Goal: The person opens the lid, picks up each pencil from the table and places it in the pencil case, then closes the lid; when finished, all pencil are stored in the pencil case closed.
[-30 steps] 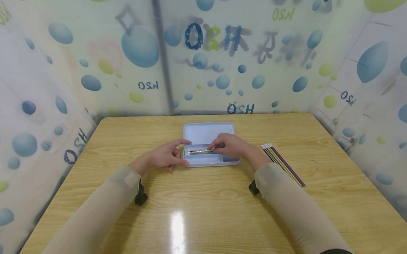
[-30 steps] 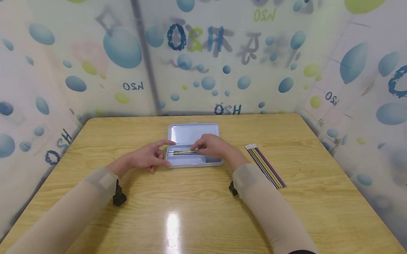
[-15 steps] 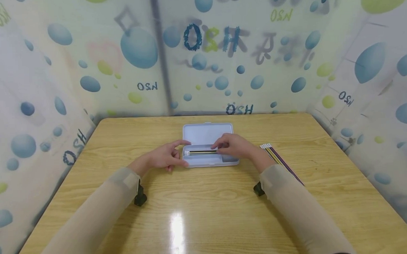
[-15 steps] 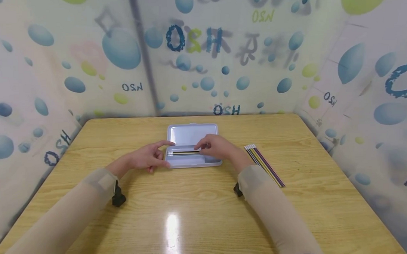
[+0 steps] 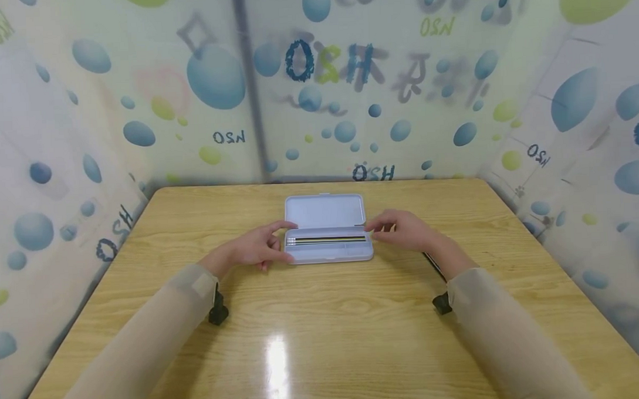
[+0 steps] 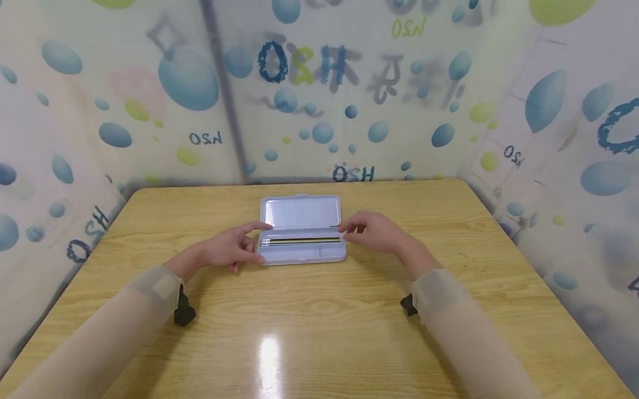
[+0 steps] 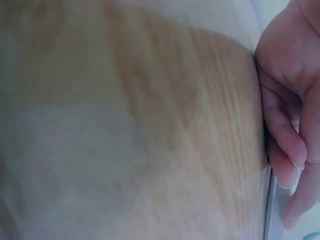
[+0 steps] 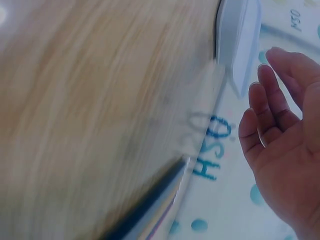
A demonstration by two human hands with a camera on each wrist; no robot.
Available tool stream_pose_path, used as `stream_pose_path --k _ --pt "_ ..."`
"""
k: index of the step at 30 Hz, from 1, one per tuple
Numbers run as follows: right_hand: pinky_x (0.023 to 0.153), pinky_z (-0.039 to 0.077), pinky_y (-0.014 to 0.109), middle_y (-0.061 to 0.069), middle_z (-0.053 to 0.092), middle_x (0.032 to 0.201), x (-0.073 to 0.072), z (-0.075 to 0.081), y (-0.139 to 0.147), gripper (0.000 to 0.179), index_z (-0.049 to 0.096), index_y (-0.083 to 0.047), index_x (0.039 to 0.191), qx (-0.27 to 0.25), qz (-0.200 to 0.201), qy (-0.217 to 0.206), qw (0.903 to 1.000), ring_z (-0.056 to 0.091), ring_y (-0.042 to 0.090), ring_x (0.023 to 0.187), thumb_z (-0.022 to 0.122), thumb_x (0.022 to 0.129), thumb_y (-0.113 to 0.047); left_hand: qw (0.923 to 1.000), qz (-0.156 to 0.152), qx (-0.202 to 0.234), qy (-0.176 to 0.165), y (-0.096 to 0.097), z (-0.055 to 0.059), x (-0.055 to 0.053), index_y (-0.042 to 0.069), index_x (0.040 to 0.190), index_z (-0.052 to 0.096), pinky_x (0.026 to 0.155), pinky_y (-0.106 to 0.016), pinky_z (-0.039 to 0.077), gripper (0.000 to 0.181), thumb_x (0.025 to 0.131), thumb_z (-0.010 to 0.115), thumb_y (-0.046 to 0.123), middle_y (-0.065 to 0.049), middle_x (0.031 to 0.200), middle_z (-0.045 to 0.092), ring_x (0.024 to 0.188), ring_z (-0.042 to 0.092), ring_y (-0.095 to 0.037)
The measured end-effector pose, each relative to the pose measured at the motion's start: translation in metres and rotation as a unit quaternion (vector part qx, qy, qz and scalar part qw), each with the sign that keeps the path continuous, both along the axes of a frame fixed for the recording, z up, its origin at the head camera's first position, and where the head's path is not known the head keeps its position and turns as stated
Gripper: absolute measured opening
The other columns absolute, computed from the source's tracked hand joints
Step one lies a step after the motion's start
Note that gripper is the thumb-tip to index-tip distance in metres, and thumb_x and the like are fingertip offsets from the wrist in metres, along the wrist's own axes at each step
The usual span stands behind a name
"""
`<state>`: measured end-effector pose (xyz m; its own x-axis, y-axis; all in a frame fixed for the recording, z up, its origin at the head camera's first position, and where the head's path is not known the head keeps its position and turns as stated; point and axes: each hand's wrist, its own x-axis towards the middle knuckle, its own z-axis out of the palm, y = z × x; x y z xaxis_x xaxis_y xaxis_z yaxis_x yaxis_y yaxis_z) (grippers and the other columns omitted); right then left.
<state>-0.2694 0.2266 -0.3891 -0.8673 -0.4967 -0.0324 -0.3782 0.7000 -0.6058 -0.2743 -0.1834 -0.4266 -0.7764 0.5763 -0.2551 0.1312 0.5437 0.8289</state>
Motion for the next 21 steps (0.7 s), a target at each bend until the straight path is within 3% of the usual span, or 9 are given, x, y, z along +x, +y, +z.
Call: stream_pose_path --k 7,21 --pt "0.088 0.054 0.035 0.008 0.076 0.120 0.009 -0.001 0.039 0.028 0.079 -0.010 0.132 -0.007 -0.030 0.018 0.9994 0.064 0.021 0.103 0.072 0.108 -0.023 1.0000 -0.002 -0.001 -0.002 -0.001 0.000 0.000 0.024 0.171 0.032 0.054 -0.026 0.050 0.090 0.099 0.086 0.030 -0.001 0.076 0.058 0.052 0.054 -0.014" --pt "0.090 0.055 0.035 0.006 0.077 0.123 0.027 -0.005 0.108 0.028 0.079 -0.016 0.131 0.010 -0.086 -0.011 0.9962 0.065 0.019 0.106 0.071 0.110 -0.032 1.0000 0.006 -0.002 -0.004 0.000 -0.001 0.000 0.027 0.170 0.033 0.054 -0.026 0.051 0.090 0.098 0.087 0.031 -0.001 0.076 0.058 0.052 0.054 -0.014"
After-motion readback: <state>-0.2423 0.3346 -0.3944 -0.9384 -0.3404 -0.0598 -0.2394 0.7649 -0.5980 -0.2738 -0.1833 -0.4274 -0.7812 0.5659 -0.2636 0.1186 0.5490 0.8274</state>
